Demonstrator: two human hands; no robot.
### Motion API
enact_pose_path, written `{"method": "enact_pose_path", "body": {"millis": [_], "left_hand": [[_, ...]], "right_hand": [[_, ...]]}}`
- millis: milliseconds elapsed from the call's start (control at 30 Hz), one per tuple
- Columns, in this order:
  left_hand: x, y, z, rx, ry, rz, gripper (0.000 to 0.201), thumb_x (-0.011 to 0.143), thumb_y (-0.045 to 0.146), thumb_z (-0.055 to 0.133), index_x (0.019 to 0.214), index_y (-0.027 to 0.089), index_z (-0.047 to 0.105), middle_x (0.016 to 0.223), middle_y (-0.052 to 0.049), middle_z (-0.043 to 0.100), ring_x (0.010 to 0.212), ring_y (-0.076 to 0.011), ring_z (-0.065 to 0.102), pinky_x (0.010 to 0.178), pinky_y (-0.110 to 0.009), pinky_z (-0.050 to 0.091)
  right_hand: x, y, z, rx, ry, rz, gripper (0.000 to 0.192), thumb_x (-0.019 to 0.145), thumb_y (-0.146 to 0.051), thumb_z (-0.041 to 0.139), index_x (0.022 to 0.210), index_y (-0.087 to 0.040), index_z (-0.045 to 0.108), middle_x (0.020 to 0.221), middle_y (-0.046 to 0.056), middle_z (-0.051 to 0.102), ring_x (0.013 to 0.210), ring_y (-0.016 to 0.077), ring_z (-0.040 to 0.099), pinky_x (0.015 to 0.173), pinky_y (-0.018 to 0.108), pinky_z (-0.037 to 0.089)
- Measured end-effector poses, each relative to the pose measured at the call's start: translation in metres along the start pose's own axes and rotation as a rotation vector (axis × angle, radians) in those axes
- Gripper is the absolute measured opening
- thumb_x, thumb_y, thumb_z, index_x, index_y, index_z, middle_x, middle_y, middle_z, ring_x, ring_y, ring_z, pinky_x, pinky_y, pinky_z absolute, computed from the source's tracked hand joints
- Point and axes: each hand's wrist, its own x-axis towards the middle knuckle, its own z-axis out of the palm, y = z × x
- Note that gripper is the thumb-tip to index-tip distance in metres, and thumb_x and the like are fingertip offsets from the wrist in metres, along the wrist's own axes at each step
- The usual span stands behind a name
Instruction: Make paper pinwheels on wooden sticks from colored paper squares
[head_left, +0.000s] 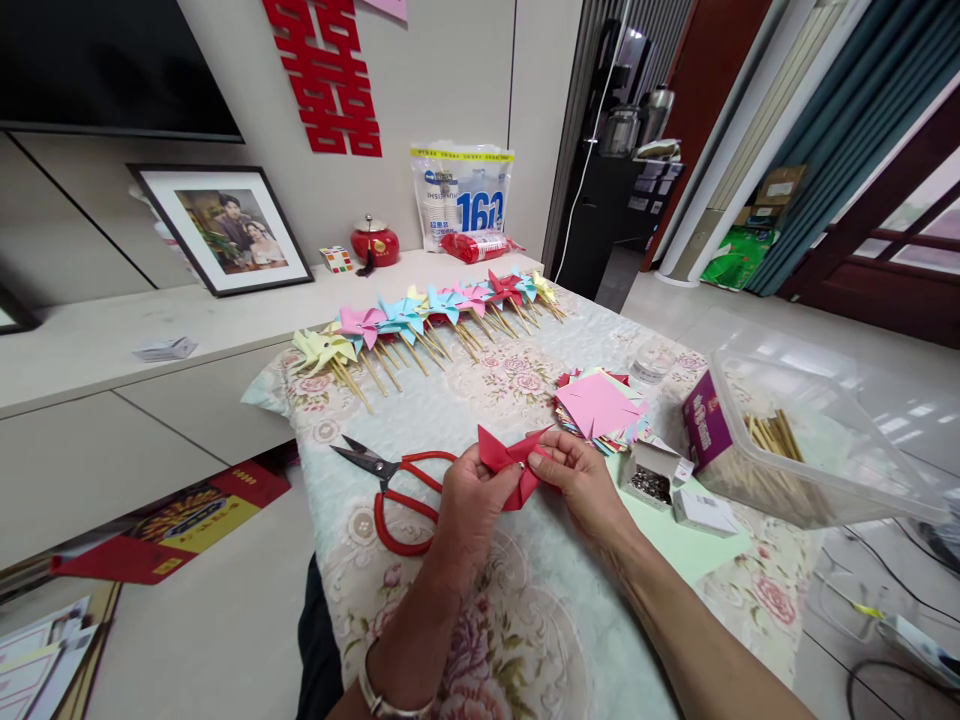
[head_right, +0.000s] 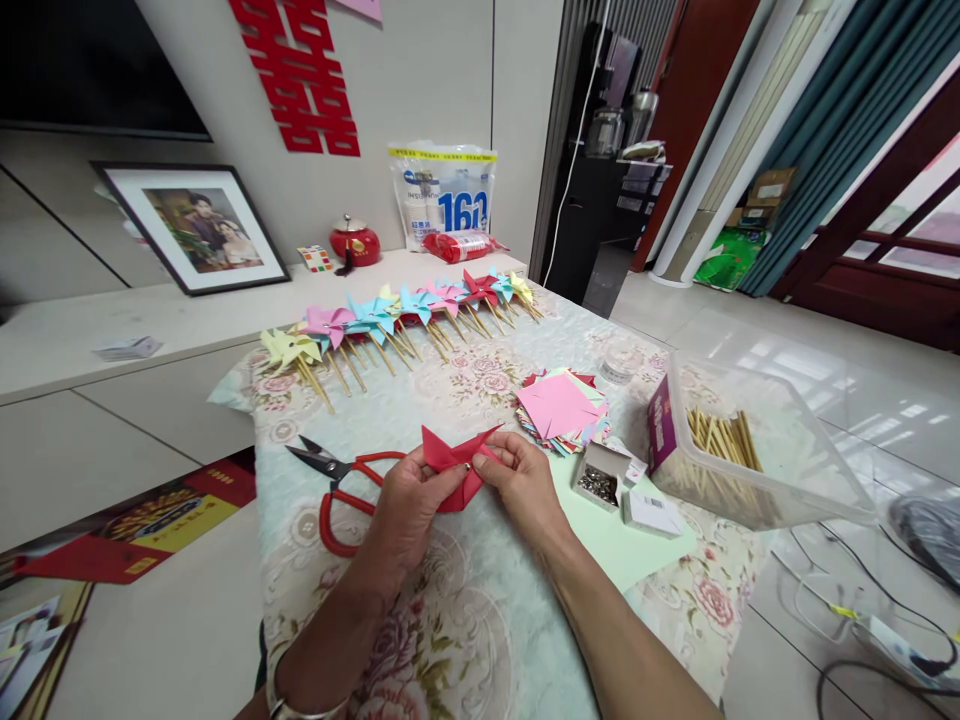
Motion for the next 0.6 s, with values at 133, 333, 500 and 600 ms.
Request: {"method": "enact_pose_path", "body": {"millis": [133,333,500,600], "left_hand": [[-0.0032,0.0034,0.0008,-0.02,-0.021,0.006,0.036,0.057,0.024,0.082,0.09,0.015,0.07,0.073,-0.001,0.076,0.066,-0.0158,0.068,0.067,-0.025,0.052],[-0.0023,0.0015,-0.0004,-0.011,-0.06,-0.022,0.038,0.059,0.024,0.083,0.093,0.015,0.069,0.077,-0.004,0.076,0.07,-0.0172,0.068,0.068,-0.026,0.053],[-0.0037,0.0058,0.0007,-0.143,-0.126,-0.095,0.027,0.065,0.029,0.08,0.084,0.016,0.067,0.066,0.001,0.07,0.057,-0.0121,0.06,0.057,-0.022,0.046],[-0.0053,0.009,0.0021,-0.202,-0.142,-0.104,0.022,0.068,0.031,0.078,0.077,0.017,0.064,0.061,0.003,0.065,0.052,-0.0093,0.053,0.053,-0.02,0.042]], "right_hand": [[-0.0026,-0.0055,0.0019,-0.011,-0.031,0.014,0.034,0.062,-0.041,0.089,0.082,-0.019,0.073,0.074,0.003,0.076,0.068,0.0196,0.067,0.072,0.033,0.051],[-0.0029,-0.0054,0.0022,0.028,0.005,0.069,0.053,0.051,-0.03,0.094,0.097,-0.02,0.069,0.074,-0.001,0.076,0.065,0.0172,0.066,0.069,0.03,0.049],[-0.0017,-0.0049,-0.0005,0.08,0.04,0.079,0.061,0.052,-0.02,0.09,0.107,-0.017,0.065,0.07,-0.003,0.075,0.059,0.0117,0.062,0.065,0.025,0.047],[-0.0019,-0.0058,-0.0001,0.104,0.04,0.081,0.06,0.053,-0.018,0.088,0.107,-0.016,0.064,0.069,-0.003,0.075,0.058,0.0113,0.062,0.066,0.025,0.047]]}}
